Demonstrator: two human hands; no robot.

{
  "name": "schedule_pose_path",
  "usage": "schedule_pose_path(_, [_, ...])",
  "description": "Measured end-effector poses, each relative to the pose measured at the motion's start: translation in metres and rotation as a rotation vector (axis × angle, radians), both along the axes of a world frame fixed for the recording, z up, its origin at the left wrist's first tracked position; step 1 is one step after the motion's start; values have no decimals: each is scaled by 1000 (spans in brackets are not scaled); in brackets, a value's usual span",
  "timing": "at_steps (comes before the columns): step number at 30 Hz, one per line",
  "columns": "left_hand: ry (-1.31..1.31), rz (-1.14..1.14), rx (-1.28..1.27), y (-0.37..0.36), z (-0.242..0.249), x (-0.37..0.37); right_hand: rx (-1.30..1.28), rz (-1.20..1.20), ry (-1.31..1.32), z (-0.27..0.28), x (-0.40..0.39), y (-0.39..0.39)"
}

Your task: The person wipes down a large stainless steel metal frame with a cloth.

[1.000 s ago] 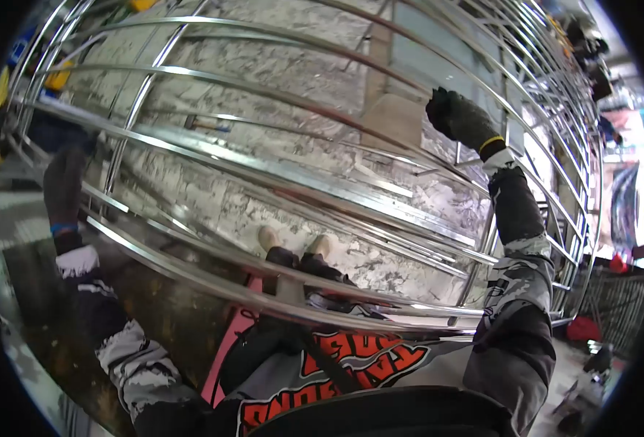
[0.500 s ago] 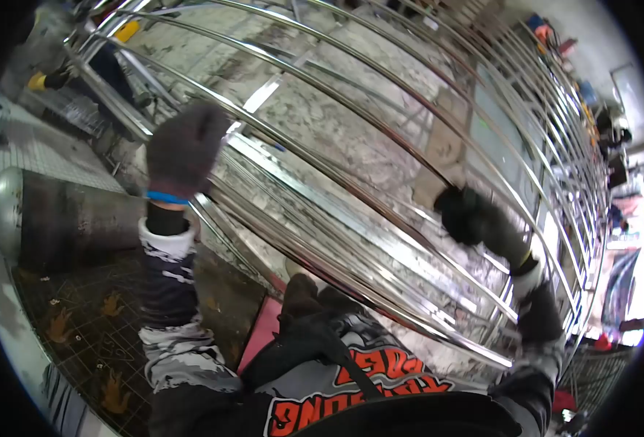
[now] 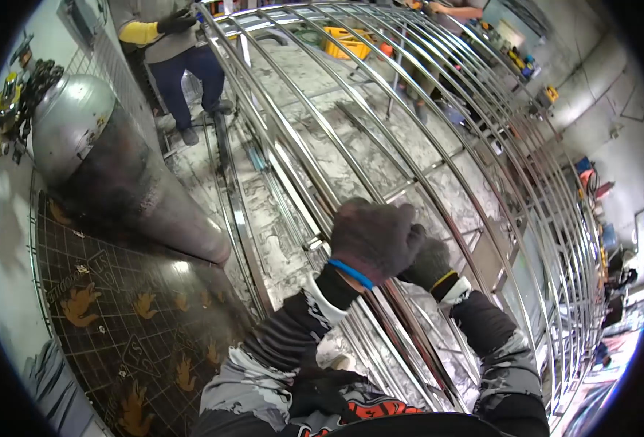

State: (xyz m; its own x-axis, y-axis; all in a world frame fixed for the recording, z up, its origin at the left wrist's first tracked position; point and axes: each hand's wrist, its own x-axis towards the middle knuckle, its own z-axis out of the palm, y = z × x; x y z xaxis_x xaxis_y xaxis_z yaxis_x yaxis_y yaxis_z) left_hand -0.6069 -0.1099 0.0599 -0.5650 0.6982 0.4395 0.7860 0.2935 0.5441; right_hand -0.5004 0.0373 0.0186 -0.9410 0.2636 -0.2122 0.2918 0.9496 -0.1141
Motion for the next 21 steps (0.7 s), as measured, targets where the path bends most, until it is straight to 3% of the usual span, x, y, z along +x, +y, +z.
schedule_pose_path(2, [-31,3,22,-1,-2,-2,-96,63,179,-22,-16,22])
schedule_pose_path(4, [-71,-51,214,0,-6,-4,-10,89,146,-24,-55,29])
schedule_pose_path(9, [-81,-66,216,1,-19,-4,218,-14,92,-54,-172,27])
schedule_pose_path(12, [-83,5,203,4,-20,-6,174,-136,57,-30,-222,-5])
schedule_pose_path(18, [-95,-4,160,5,-18,-8,206,-125,31,-22,-209,-10])
schedule_pose_path(21, [-57,7,241,-1,-15,-9,89,-7,101,-9,-156,0])
